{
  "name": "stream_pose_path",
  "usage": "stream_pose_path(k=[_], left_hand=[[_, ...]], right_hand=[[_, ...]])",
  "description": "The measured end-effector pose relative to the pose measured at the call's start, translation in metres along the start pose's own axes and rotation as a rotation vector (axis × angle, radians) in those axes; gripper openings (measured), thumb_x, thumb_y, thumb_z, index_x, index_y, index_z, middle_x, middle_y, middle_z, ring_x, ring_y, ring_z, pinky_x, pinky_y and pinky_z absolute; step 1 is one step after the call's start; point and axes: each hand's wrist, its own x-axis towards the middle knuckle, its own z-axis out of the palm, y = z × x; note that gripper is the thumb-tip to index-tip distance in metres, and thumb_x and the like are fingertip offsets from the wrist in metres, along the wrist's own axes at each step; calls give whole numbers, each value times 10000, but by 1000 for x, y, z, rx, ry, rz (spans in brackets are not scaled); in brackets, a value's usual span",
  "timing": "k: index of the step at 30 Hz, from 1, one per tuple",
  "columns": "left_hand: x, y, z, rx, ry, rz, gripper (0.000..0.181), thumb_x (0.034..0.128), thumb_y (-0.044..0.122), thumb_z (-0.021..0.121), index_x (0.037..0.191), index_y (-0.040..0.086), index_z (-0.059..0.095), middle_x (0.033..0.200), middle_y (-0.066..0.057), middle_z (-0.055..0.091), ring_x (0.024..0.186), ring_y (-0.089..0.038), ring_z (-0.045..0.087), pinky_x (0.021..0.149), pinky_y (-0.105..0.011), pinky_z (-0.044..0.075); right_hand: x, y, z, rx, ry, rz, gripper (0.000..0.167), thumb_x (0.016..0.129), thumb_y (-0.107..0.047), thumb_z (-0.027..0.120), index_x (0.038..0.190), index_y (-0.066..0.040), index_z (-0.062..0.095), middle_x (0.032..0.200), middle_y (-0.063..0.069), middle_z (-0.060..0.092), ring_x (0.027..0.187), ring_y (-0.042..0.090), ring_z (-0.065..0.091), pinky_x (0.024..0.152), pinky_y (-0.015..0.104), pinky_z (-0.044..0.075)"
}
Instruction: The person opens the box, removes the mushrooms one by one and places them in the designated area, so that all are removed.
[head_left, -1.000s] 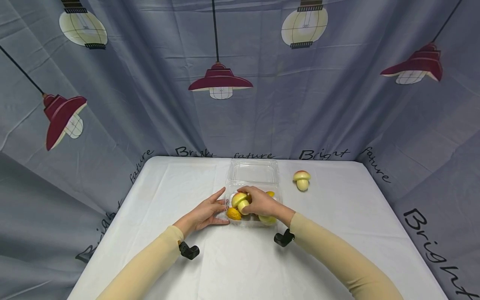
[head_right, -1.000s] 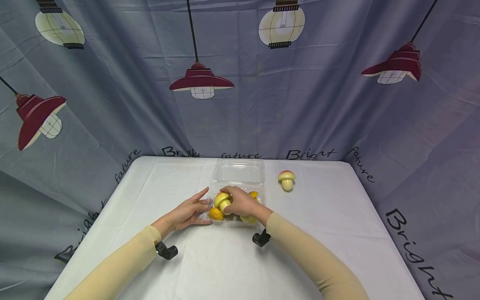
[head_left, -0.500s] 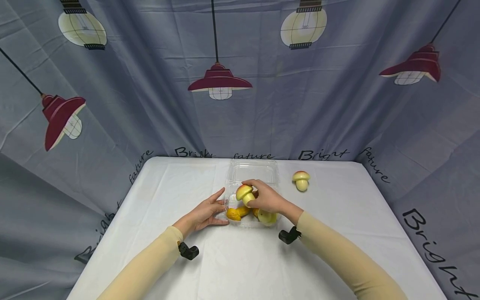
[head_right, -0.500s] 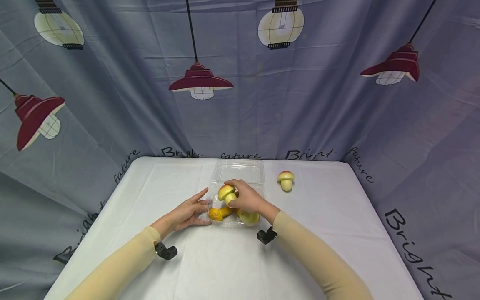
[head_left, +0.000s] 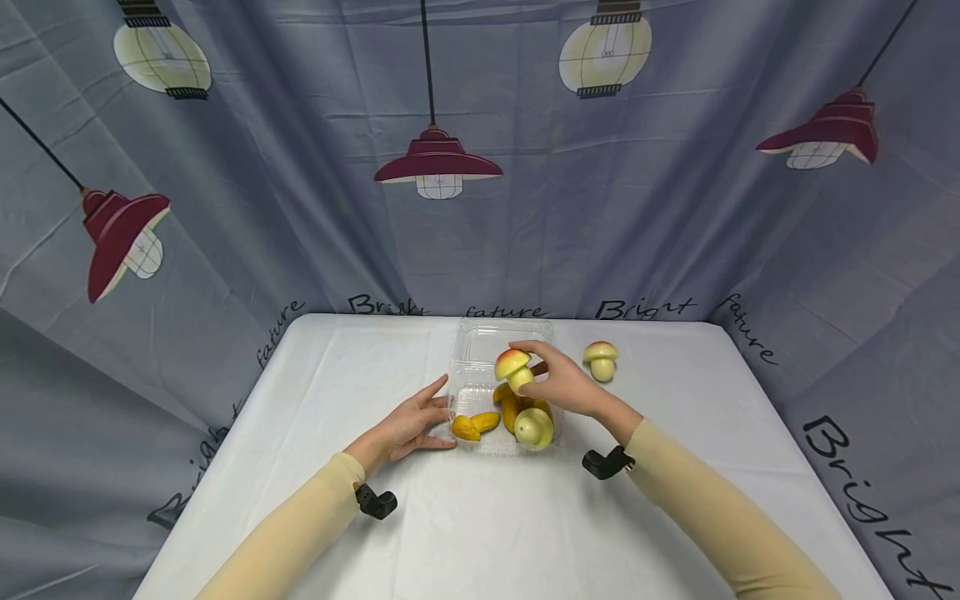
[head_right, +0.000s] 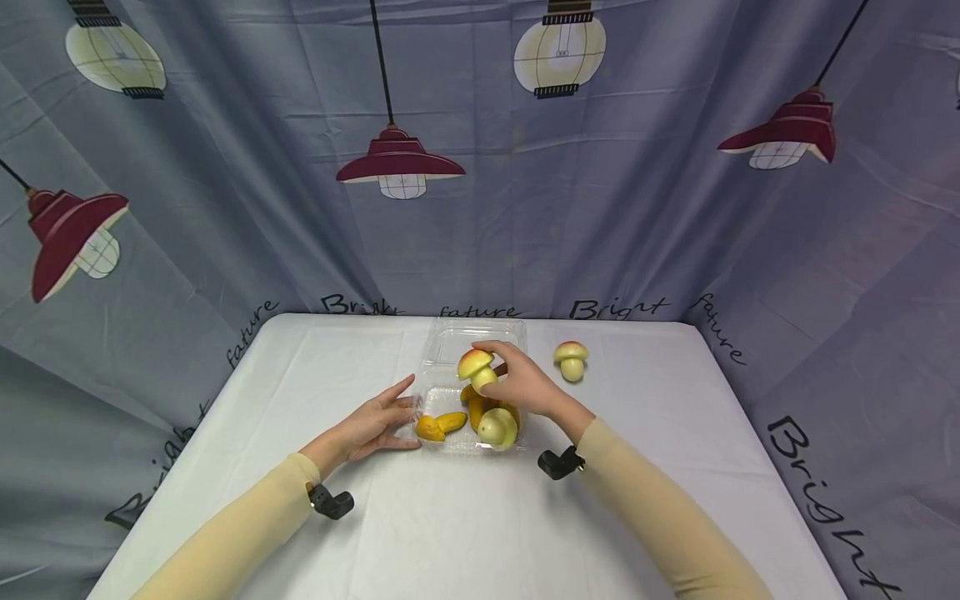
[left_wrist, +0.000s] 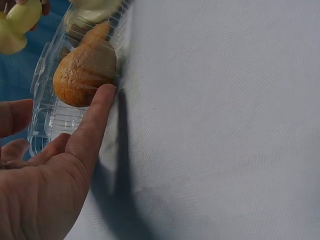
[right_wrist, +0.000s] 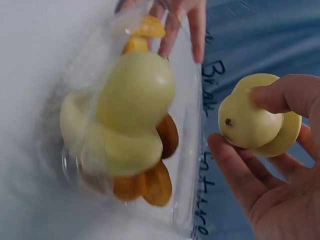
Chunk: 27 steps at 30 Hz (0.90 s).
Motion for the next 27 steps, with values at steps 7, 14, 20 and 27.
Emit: stream_pose_path(k=[7,14,20,27], left_hand=[[-1,1,-1,-10,-15,5,777,1053,-9,492,1657,340,151,1683,-232,72,1418,-472,370,923,-543,572],[-2,1,-1,-19,-29,1,772,1054,-2,493,1657,337,150,1673,-258,72,1398,-467,398,932,-551,564],[-2,2,-2,-22,-31,-3,772,1053,5,501,1656,343,156,1669,-263,87,1380,-447,431,925,-537,573],[-1,0,-2,-13,-28,0,764,1057,7,496,1655,343,161,1663,-268,113,1362,-437,456,925,-534,573]], right_hand=[[-9,8,-21,39,37,32,711,919,-160,753,1543,-293,440,1575,43,382,1214,345,553,877,429,557],[-18,18,-43,6,90,52,722,921,-181,758,1558,-266,430,1524,67,442,1226,347,565,881,434,556],[-26,24,-62,64,127,62,733,924,-156,760,1567,-227,415,1502,89,457,1160,351,562,839,428,550],[-34,32,-80,144,171,107,789,917,-115,757,1595,-201,364,1510,130,425,1210,370,533,861,436,572]])
